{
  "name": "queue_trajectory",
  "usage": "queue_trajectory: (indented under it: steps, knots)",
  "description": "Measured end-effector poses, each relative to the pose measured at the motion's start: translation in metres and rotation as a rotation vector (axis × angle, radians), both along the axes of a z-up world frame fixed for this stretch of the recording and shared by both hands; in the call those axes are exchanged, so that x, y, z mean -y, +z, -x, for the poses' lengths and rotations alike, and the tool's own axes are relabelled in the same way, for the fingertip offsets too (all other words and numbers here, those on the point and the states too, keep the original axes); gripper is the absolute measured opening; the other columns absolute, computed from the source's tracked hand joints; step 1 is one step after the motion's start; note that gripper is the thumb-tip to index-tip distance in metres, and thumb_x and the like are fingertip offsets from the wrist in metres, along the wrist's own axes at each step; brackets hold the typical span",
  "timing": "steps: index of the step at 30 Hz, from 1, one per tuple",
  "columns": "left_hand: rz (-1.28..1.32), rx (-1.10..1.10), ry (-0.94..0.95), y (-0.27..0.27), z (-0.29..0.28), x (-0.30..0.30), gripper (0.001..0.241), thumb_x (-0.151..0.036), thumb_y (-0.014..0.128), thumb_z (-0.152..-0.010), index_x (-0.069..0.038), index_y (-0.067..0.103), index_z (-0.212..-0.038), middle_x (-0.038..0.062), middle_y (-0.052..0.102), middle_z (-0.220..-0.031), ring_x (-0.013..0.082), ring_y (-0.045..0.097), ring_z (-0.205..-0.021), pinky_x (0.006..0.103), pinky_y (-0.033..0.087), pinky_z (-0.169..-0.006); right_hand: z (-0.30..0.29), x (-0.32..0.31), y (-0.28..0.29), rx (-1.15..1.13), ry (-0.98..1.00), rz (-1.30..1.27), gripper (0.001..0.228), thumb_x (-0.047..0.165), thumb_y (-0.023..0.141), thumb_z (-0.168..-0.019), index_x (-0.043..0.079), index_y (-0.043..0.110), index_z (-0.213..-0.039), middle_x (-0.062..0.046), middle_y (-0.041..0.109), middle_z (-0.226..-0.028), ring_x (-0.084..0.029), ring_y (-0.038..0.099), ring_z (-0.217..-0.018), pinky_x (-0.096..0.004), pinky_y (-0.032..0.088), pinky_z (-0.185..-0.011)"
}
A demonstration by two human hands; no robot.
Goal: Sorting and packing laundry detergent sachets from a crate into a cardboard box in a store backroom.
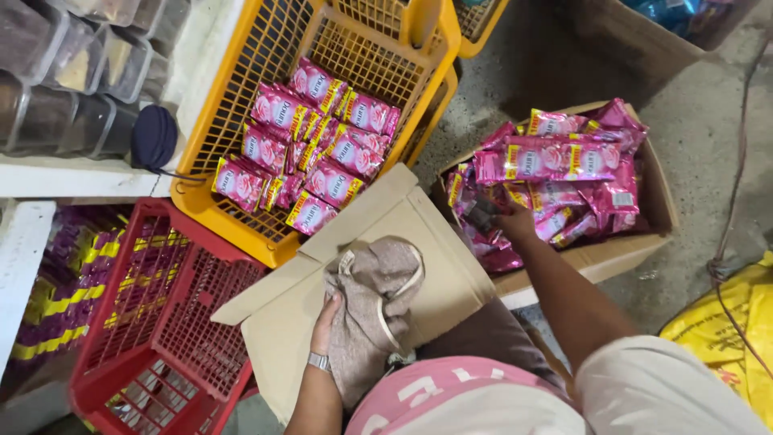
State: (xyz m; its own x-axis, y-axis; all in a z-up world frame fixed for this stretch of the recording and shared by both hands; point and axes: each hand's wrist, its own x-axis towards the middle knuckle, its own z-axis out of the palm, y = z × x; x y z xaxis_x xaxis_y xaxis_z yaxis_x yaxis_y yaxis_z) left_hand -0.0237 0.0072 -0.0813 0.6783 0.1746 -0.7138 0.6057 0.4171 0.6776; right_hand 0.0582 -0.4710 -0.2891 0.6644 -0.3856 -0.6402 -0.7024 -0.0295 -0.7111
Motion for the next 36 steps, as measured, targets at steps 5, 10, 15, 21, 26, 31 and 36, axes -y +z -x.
queue_trajectory:
  steps: [5, 10, 15, 21, 26, 31, 36]
  knots:
    - [-0.096, 0.007, -0.079, 0.049, -0.014, 0.023, 0.077, -0.035, 0.070, -0.093, -0.003, 0.033, -0.153, 0.020, 0.040, -0.152, 0.0301, 0.039, -0.141, 0.0478, 0.028, -0.122, 0.029, 0.031, 0.175, 0.188, -0.257, -0.239, 0.036, 0.002, 0.076, -0.077, 0.003, 0.070, -0.113, -0.014, 0.058, -0.089, -0.025, 0.060, -0.066, -0.031, 0.052, -0.047]
    - [-0.083, 0.127, -0.059, 0.130, -0.020, 0.089, 0.064, -0.029, 0.067, -0.095, -0.018, 0.047, -0.154, 0.004, 0.054, -0.151, 0.0177, 0.049, -0.138, 0.0410, 0.038, -0.119, 0.048, 0.033, 0.317, 0.659, -0.367, -0.579, 0.018, -0.008, 0.067, -0.085, 0.005, 0.063, -0.097, -0.010, 0.054, -0.078, -0.026, 0.064, -0.073, -0.033, 0.057, -0.066]
    - [-0.079, 0.389, -0.115, 0.119, -0.004, 0.083, 0.069, -0.020, 0.067, -0.095, -0.018, 0.038, -0.158, 0.007, 0.054, -0.146, 0.0190, 0.048, -0.134, 0.0452, 0.035, -0.121, 0.058, -0.023, 0.419, 0.824, -0.240, -0.930, 0.034, -0.001, 0.063, -0.074, 0.006, 0.059, -0.107, -0.019, 0.064, -0.091, -0.032, 0.067, -0.083, -0.041, 0.058, -0.077]
    - [-0.305, 0.722, -0.177, 0.222, 0.019, 0.114, 0.073, -0.015, 0.076, -0.089, -0.014, 0.043, -0.154, 0.012, 0.061, -0.139, 0.0178, 0.053, -0.127, 0.0441, 0.041, -0.116, 0.054, -0.096, 0.391, 0.505, -0.048, -1.082, 0.017, 0.006, 0.058, -0.092, -0.002, 0.060, -0.107, -0.016, 0.063, -0.093, -0.023, 0.065, -0.082, -0.035, 0.056, -0.079]
    - [-0.873, 1.157, -0.456, 0.248, 0.040, 0.131, 0.065, -0.023, 0.074, -0.089, -0.009, 0.051, -0.147, 0.027, 0.054, -0.137, 0.0519, 0.045, -0.132, 0.0602, 0.036, -0.108, 0.067, -0.180, 0.389, 0.773, 0.079, -0.910, 0.044, 0.006, 0.050, -0.105, 0.007, 0.052, -0.149, -0.012, 0.063, -0.141, -0.027, 0.057, -0.131, -0.047, 0.041, -0.119]
    - [-1.341, 1.034, -0.632, 0.245, 0.052, 0.120, 0.055, -0.047, 0.061, -0.089, -0.042, 0.056, -0.144, 0.002, 0.057, -0.134, 0.0285, 0.051, -0.128, 0.0472, 0.038, -0.093, 0.065, -0.201, 0.322, 0.630, 0.102, -0.874, 0.036, 0.009, 0.053, -0.104, 0.010, 0.057, -0.140, -0.007, 0.065, -0.133, -0.025, 0.058, -0.122, -0.046, 0.041, -0.116]
    - [-1.267, 0.814, -0.573, 0.260, 0.058, 0.096, 0.055, -0.040, 0.061, -0.091, -0.040, 0.054, -0.146, 0.005, 0.054, -0.140, 0.0306, 0.048, -0.133, 0.0504, 0.041, -0.098, 0.126, -0.235, 0.355, 0.507, 0.095, -0.798, 0.033, 0.016, 0.057, -0.104, 0.013, 0.061, -0.136, -0.003, 0.065, -0.130, -0.022, 0.059, -0.116, -0.043, 0.045, -0.109]
